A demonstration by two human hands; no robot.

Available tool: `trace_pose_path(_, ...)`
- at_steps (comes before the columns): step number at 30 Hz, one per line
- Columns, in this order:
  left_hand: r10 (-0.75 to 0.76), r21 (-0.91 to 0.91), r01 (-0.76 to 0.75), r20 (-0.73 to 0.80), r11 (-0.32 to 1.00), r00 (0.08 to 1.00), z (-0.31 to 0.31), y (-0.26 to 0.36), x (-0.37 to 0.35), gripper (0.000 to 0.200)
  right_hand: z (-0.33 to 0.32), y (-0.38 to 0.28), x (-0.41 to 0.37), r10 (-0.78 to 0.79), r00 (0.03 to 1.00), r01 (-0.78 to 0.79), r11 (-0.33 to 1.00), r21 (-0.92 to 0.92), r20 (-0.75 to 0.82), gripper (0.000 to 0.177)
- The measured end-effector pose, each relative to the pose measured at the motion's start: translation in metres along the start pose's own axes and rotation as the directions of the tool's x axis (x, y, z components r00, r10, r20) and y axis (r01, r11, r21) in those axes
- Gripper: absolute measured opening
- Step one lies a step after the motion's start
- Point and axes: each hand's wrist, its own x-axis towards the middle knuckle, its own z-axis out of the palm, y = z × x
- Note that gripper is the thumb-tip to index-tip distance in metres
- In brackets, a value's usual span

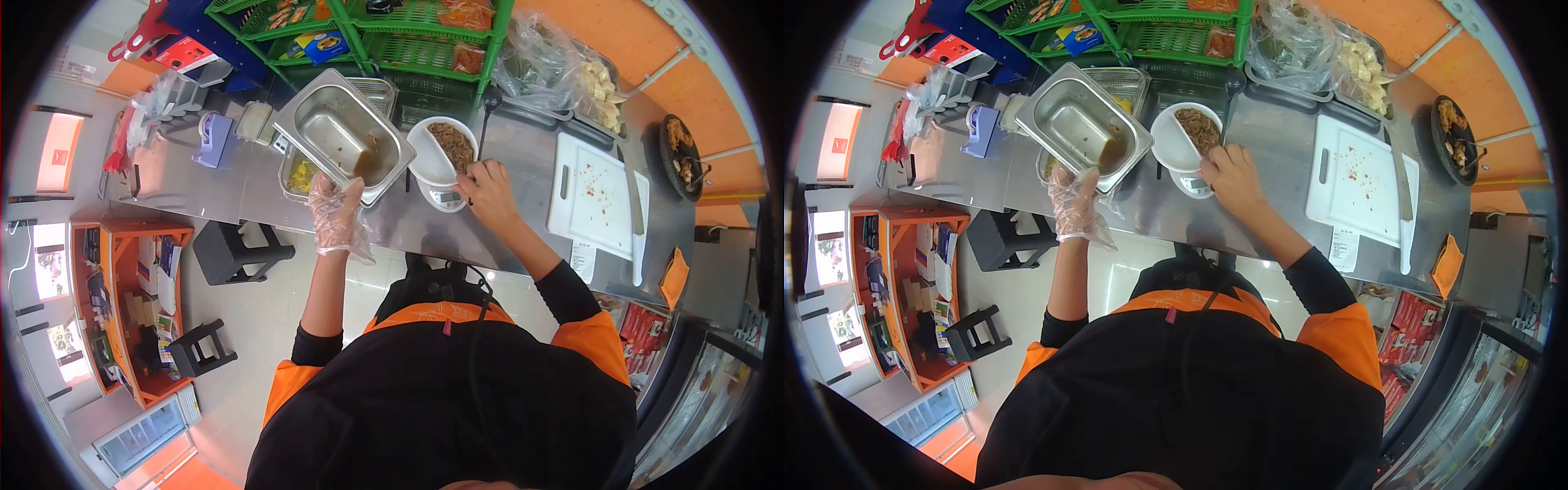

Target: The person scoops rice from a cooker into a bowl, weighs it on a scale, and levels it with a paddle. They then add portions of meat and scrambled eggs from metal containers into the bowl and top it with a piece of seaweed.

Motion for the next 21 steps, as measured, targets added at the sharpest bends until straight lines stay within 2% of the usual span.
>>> trace_pose_path(4, 0.064, 0.016, -0.065, 0.065, 0.998, 0.996, 0.0, -0.003, 0.0, 0.036, -0.011, -0.012, 0.004, 0.051, 0.998, -0.048, 0.996, 0.072, -0.044, 0.021)
trace_pose_path(7, 0.112, 0.054, -0.12, 0.129, 0.991, 0.985, 0.001, 0.001, 0.0, 0.036, -0.042, -0.031, 0.01, 0.189, 0.943, -0.107, 0.952, 0.288, -0.273, 0.024)
trace_pose_path(8, 0.118, 0.075, -0.131, 0.158, 0.989, 0.98, 0.002, 0.004, -0.002, 0.035, -0.056, -0.037, 0.011, 0.16, 0.943, -0.055, 0.939, 0.34, -0.291, 0.025)
trace_pose_path(10, 0.037, 0.03, -0.045, 0.219, 0.999, 0.975, 0.002, 0.009, -0.004, 0.041, -0.082, -0.045, 0.014, 0.111, 0.937, 0.047, 0.9, 0.432, -0.332, 0.028)
trace_pose_path(11, -0.001, 0.009, -0.002, 0.252, 1.0, 0.968, 0.002, 0.01, -0.004, 0.044, -0.091, -0.047, 0.019, 0.05, 0.958, 0.097, 0.87, 0.483, -0.282, 0.026)
trace_pose_path(13, 0.017, -0.014, -0.014, 0.297, 1.0, 0.955, 0.009, 0.01, -0.003, 0.044, -0.1, -0.052, 0.031, -0.087, 0.976, 0.188, 0.79, 0.583, -0.197, 0.023)
trace_pose_path(16, 0.073, -0.037, -0.064, 0.322, 0.997, 0.944, 0.022, 0.012, -0.004, 0.039, -0.089, -0.054, 0.035, -0.257, 0.955, 0.294, 0.87, 0.396, -0.146, 0.015)
trace_pose_path(19, 0.092, -0.009, -0.096, 0.357, 0.995, 0.929, 0.027, 0.015, -0.004, 0.037, -0.083, -0.057, 0.031, -0.206, 0.978, 0.181, 0.896, 0.406, 0.02, 0.013)
trace_pose_path(21, 0.102, 0.013, -0.116, 0.379, 0.993, 0.92, 0.029, 0.014, -0.003, 0.036, -0.081, -0.056, 0.024, -0.088, 0.987, 0.002, 0.847, 0.532, 0.137, 0.015)
